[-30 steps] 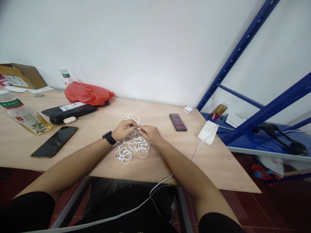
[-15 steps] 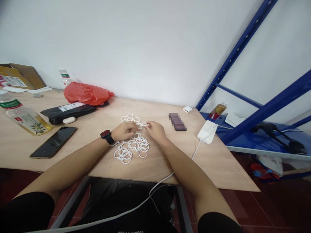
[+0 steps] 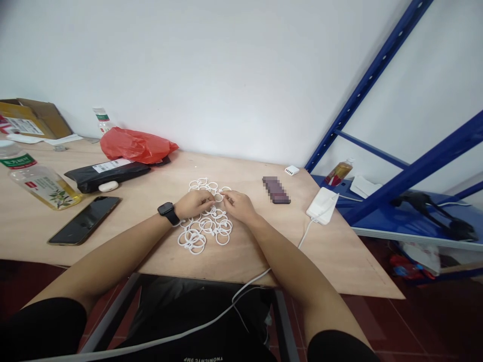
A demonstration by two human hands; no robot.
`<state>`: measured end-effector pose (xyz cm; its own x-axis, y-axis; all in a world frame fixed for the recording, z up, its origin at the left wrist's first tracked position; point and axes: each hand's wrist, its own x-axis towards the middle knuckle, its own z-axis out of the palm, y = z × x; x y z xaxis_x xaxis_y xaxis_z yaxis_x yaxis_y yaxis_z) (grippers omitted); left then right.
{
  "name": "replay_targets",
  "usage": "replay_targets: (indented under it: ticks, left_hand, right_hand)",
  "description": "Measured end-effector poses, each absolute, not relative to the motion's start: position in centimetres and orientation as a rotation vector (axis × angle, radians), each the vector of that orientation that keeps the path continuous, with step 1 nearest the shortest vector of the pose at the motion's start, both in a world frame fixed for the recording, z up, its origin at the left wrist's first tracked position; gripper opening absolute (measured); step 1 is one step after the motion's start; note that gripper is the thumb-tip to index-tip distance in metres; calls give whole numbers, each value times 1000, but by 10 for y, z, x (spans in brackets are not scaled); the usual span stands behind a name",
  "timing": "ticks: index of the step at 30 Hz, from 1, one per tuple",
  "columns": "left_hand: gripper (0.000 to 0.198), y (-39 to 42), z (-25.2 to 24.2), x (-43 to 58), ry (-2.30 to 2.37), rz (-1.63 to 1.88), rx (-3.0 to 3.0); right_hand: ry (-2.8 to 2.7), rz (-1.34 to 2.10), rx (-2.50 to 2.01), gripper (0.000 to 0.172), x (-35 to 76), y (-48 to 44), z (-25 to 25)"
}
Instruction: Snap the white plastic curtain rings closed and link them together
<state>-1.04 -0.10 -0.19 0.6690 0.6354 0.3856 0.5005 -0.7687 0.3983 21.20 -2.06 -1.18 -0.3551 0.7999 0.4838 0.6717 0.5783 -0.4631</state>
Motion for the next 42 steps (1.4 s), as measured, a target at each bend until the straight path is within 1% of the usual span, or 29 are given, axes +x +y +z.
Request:
replay_targets:
  ticks: [4,8,12,15,19,23,26,30,35,42]
  left_hand:
    - [20,0,-1,-12,848,805,2631]
    - [22,-2,-5,-12,745,648,2663]
    - [24,-2,-7,-10,834,555,2673]
    - [24,-2,-4,-10,882,622,2662]
    - [24,-2,-3,-10,918,827,2541]
    - [24,1,-8,-9,934,923,2383]
    - [25,3,-10,-9,931,926,2359]
    - [25,0,-6,-7,883,929,2384]
    - [22,-5,-3,-5,799,908,2403]
    - [20,-8,-3,-4,862,803,2364]
  right_hand:
    - [-2132,244,-1127,30,212,-20,-14]
    - [-2149,239,-1135,28,214,-18,-16]
    - [-2181,263,-1134,26,214,-17,-16]
    - [-2211,285,-1133,26,214,-18,-15]
    - [-2297,318,-1106,28,212,-19,-13]
    - [-2340,333,-1100,20,212,-20,-12]
    - [-2267,346,-1133,17,212,-21,-11]
    - [-2173,373,-1135,30,212,-24,-8]
    - [-2158,377,-1110,24,212,-24,-10]
    - [-2124,277,-1124,17,211,-24,-12]
